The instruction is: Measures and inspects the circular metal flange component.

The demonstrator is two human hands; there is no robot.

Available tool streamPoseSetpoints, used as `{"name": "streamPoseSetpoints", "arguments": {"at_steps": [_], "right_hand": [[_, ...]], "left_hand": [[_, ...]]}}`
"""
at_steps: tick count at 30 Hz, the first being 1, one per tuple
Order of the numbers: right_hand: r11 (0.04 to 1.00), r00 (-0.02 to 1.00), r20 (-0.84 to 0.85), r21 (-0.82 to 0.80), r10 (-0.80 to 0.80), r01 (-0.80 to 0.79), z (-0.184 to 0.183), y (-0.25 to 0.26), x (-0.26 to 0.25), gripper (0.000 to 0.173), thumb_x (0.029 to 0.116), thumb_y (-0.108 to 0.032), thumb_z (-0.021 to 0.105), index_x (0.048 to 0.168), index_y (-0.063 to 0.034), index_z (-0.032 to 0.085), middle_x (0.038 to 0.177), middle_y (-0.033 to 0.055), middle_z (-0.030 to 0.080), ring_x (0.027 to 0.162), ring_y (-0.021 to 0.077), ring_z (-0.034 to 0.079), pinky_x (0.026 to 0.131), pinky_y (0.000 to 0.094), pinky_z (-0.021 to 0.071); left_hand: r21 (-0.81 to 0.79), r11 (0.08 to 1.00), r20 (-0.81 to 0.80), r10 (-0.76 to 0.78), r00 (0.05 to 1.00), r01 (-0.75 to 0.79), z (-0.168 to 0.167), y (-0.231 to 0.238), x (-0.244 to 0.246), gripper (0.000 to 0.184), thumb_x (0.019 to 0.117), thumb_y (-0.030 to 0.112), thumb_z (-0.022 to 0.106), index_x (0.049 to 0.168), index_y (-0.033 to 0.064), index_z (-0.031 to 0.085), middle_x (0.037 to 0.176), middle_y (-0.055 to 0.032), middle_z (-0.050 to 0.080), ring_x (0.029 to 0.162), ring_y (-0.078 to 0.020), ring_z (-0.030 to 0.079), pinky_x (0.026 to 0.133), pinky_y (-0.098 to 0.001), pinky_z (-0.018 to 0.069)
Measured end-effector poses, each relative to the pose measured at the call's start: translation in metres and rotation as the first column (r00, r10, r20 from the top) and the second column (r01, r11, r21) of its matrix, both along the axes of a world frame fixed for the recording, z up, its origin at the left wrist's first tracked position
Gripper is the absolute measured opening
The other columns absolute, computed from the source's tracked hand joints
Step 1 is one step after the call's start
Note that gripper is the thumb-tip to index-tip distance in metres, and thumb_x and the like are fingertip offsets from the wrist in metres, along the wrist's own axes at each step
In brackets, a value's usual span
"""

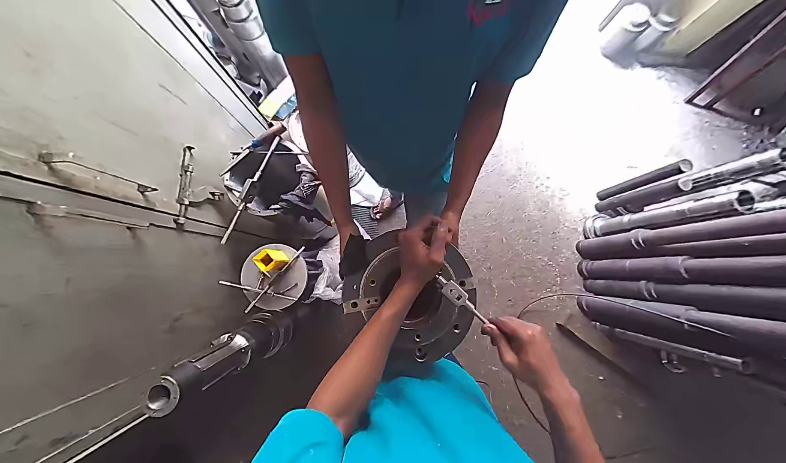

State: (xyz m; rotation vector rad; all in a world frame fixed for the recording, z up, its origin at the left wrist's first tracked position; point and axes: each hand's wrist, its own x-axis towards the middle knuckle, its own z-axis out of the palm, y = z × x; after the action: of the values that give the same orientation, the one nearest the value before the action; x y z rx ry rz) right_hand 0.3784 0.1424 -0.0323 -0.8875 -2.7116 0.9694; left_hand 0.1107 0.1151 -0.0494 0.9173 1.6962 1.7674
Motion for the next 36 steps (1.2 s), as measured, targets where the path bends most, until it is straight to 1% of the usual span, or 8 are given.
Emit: {"name": "streamPoseSetpoints", "arguments": {"at_steps": [10, 15, 19, 21, 23, 26, 31, 36], "right_hand": [[0.995, 0.994, -0.047, 0.021, 0.103, -0.102, 0.01, 0.109, -0.084, 0.018, 0.0995, -0.02, 0.063, 0.11, -0.0127, 0.076, 0.086, 0.0039, 0.075, 0.07, 0.0187, 0.071, 0.067, 0.0459, 0.0586], [0.982, 0.943, 0.301, -0.166, 0.141, -0.093, 0.041, 0.096, -0.047, 0.026, 0.1024, -0.029, 0.058, 0.097, -0.0112, 0.076, 0.075, 0.0051, 0.072, 0.07, 0.0238, 0.07, 0.07, 0.0572, 0.0546], [0.707, 0.934, 0.208, -0.704, 0.29, -0.063, 0.036, 0.031, -0.034, 0.032, 0.1058, -0.024, 0.053, 0.093, -0.002, 0.072, 0.073, 0.0033, 0.073, 0.059, 0.0128, 0.069, 0.061, 0.0349, 0.062], [0.553, 0.975, 0.107, -0.833, 0.194, -0.018, 0.021, -0.011, -0.056, 0.035, 0.1065, -0.023, 0.05, 0.089, -0.0008, 0.07, 0.072, 0.0042, 0.073, 0.058, 0.0125, 0.068, 0.058, 0.0321, 0.0591], [0.511, 0.995, 0.09, -0.853, -0.051, 0.104, 0.014, -0.053, -0.091, 0.031, 0.1066, -0.021, 0.05, 0.091, -0.0002, 0.068, 0.075, 0.0045, 0.074, 0.059, 0.0109, 0.069, 0.057, 0.029, 0.058], [0.596, 0.936, 0.139, -0.738, -0.325, 0.316, 0.016, -0.081, -0.131, 0.028, 0.0922, -0.009, 0.065, 0.118, 0.0013, 0.064, 0.101, 0.007, 0.07, 0.093, 0.0091, 0.066, 0.086, 0.0306, 0.0554], [0.877, 0.991, -0.097, -0.479, -0.094, 0.036, 0.013, -0.028, -0.085, 0.021, 0.0968, -0.025, 0.064, 0.103, -0.0089, 0.077, 0.091, 0.0014, 0.076, 0.084, 0.0089, 0.072, 0.079, 0.0349, 0.061], [0.983, 0.959, -0.241, 0.069, -0.148, 0.169, 0.009, 0.069, -0.064, 0.026, 0.099, -0.029, 0.06, 0.107, -0.0108, 0.077, 0.089, 0.0056, 0.071, 0.063, 0.014, 0.06, 0.057, 0.0353, 0.0514]], "left_hand": [[0.295, 0.954, 0.159, -0.114, 0.981, 0.063, -0.015, -0.108, 0.082, 0.038, 0.106, 0.033, 0.049, 0.09, 0.0045, 0.068, 0.087, -0.0011, 0.071, 0.076, -0.0048, 0.066, 0.073, -0.0243, 0.0573], [-0.012, 0.967, 0.188, 0.251, 0.95, -0.253, 0.004, -0.057, 0.046, 0.03, 0.1048, 0.02, 0.039, 0.095, 0.0047, 0.063, 0.061, 0.0035, 0.056, 0.048, -0.0067, 0.053, 0.047, -0.0262, 0.0495], [-0.314, 0.912, 0.118, -0.237, 0.964, 0.262, 0.026, 0.022, -0.001, 0.032, 0.1084, 0.024, 0.046, 0.119, -0.0017, 0.062, 0.086, -0.015, 0.067, 0.065, -0.0218, 0.062, 0.063, -0.0404, 0.0558], [-0.364, 0.712, 0.094, -0.614, 0.784, 0.601, 0.029, 0.068, 0.004, 0.035, 0.1071, 0.027, 0.053, 0.121, -0.0015, 0.069, 0.099, -0.0167, 0.073, 0.077, -0.0229, 0.069, 0.076, -0.0448, 0.0586], [-0.244, 0.416, 0.221, -0.856, 0.468, 0.876, 0.029, 0.091, 0.032, 0.037, 0.1101, 0.027, 0.045, 0.117, 0.0004, 0.069, 0.083, -0.008, 0.068, 0.058, -0.0114, 0.054, 0.055, -0.031, 0.0476], [-0.075, 0.139, 0.369, -0.916, 0.158, 0.987, 0.019, 0.091, 0.078, 0.034, 0.1089, 0.024, 0.043, 0.117, -0.0007, 0.066, 0.071, -0.0059, 0.063, 0.052, -0.0113, 0.054, 0.046, -0.0283, 0.0429], [-0.301, 0.726, -0.156, -0.678, 0.719, 0.619, 0.044, 0.017, 0.021, 0.028, 0.0992, 0.018, 0.063, 0.124, 0.0039, 0.067, 0.102, -0.0103, 0.074, 0.089, -0.019, 0.072, 0.084, -0.0446, 0.0612], [-0.436, 0.898, -0.114, -0.123, 0.986, 0.062, 0.031, -0.085, 0.014, 0.027, 0.098, 0.026, 0.057, 0.115, 0.0089, 0.07, 0.097, -0.0029, 0.075, 0.088, -0.0138, 0.073, 0.083, -0.0411, 0.0604]]}}
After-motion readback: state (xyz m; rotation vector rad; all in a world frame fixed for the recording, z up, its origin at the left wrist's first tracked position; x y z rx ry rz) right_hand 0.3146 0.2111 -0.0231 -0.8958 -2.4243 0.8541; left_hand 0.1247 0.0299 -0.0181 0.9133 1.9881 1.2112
